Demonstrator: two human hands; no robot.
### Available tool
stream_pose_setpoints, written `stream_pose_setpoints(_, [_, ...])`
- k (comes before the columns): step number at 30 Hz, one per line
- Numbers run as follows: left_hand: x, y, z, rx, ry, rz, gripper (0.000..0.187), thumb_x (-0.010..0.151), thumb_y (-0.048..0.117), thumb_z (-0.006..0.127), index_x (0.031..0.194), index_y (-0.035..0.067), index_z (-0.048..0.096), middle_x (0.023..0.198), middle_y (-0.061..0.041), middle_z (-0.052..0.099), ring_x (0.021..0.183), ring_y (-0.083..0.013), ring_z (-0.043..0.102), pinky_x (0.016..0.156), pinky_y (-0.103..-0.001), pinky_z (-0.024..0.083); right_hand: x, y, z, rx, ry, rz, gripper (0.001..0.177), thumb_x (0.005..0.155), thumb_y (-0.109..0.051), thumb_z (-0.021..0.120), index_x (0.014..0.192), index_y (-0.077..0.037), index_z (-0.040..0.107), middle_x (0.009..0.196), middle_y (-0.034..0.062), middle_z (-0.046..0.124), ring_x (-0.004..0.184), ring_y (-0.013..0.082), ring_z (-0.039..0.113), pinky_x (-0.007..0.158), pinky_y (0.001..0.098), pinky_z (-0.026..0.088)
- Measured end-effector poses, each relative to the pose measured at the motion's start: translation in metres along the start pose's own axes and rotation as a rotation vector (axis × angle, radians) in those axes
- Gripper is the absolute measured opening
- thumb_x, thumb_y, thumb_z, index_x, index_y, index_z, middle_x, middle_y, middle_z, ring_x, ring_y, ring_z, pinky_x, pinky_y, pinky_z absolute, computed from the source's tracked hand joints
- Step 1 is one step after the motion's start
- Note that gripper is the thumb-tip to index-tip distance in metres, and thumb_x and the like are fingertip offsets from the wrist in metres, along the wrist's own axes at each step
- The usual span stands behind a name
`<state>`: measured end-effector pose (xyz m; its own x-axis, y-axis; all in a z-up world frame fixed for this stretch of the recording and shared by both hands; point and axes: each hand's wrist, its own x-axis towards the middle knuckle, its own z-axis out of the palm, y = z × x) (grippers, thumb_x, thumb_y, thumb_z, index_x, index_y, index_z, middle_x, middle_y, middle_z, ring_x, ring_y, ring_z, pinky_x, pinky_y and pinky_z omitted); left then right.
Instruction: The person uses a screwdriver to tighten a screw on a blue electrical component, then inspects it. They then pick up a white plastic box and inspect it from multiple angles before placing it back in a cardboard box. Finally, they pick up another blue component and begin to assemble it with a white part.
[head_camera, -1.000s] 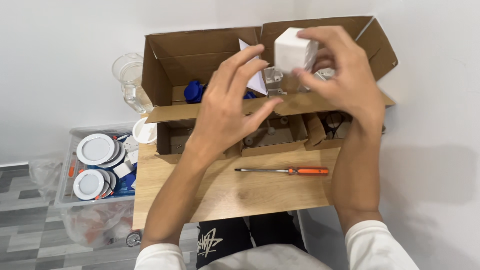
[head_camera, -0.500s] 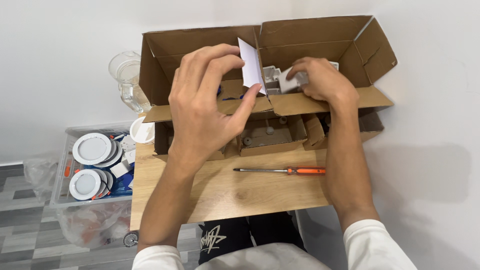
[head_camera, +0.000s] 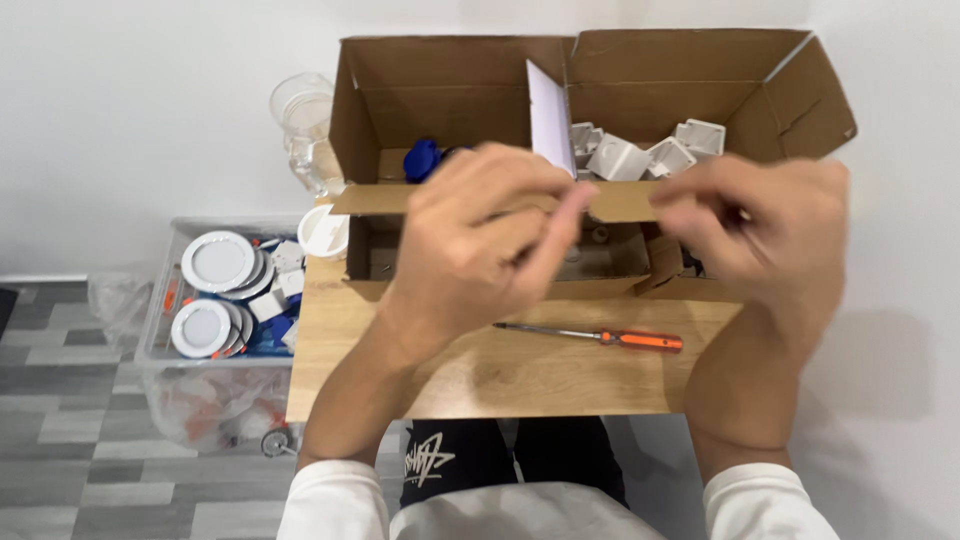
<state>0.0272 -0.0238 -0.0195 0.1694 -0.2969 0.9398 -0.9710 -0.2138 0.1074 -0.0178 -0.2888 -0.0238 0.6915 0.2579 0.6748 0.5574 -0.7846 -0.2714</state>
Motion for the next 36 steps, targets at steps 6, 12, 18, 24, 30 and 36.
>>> stream_pose_setpoints(6, [-0.008,0.020,-0.018,0.039,-0.069,-0.028,0.023,0.102,0.004,0.082,0.079,0.004,0.078,0.085,-0.013,0.080,0.071,-0.0176,0.072,0.064,-0.026,0.058,-0.020,-0.038,0.003,0.178,-0.144,-0.248,0.046,0.094,-0.054,0.065,0.096,-0.011,0.078,0.063,-0.0003,0.056,0.053,0.0172,0.049,0.056,0.0333,0.040])
stream_pose_setpoints(12, [-0.086,-0.017,-0.092,0.240,-0.064,-0.360,0.018,0.093,-0.002,0.092,0.087,0.004,0.077,0.091,-0.009,0.081,0.087,-0.0357,0.078,0.078,-0.042,0.061,-0.106,-0.035,0.080,0.514,-0.271,0.029,0.011,0.093,-0.024,0.084,0.092,-0.013,0.082,0.058,0.0049,0.069,0.045,0.0246,0.066,0.046,0.0339,0.054])
stream_pose_setpoints(18, [-0.264,-0.043,-0.194,0.564,-0.036,-0.905,0.013,0.106,0.005,0.087,0.105,-0.004,0.078,0.099,-0.021,0.079,0.095,-0.0408,0.077,0.075,-0.044,0.060,-0.186,-0.022,0.112,0.446,-0.407,0.256,0.011,0.089,-0.020,0.086,0.099,-0.014,0.085,0.069,0.0078,0.081,0.054,0.0235,0.075,0.051,0.0335,0.058])
stream_pose_setpoints(24, [-0.448,-0.068,-0.222,0.551,-0.063,-1.233,0.025,0.099,0.028,0.086,0.117,0.011,0.078,0.112,-0.005,0.079,0.098,-0.0186,0.073,0.079,-0.036,0.053,-0.223,-0.040,0.124,0.279,-0.226,0.109,0.014,0.093,-0.014,0.085,0.084,-0.012,0.075,0.081,-0.0018,0.076,0.070,0.0173,0.065,0.081,0.0319,0.055])
stream_pose_setpoints(30, [-0.528,-0.116,-0.212,0.623,-0.177,-1.111,0.034,0.091,0.026,0.082,0.121,0.011,0.074,0.118,-0.012,0.073,0.115,-0.0357,0.066,0.100,-0.046,0.049,-0.226,-0.057,0.131,0.186,-0.207,0.172,0.013,0.099,-0.010,0.084,0.088,-0.011,0.077,0.066,-0.0036,0.062,0.067,0.0150,0.058,0.082,0.0324,0.049])
stream_pose_setpoints(36, [-0.566,-0.178,-0.206,0.628,-0.244,-1.476,0.067,0.089,0.035,0.087,0.146,0.010,0.062,0.139,-0.015,0.056,0.133,-0.0358,0.060,0.114,-0.049,0.047,-0.256,-0.049,0.155,0.001,-0.133,0.182,0.020,0.106,-0.009,0.091,0.092,-0.015,0.078,0.064,-0.0067,0.051,0.068,0.0163,0.051,0.081,0.0344,0.044])
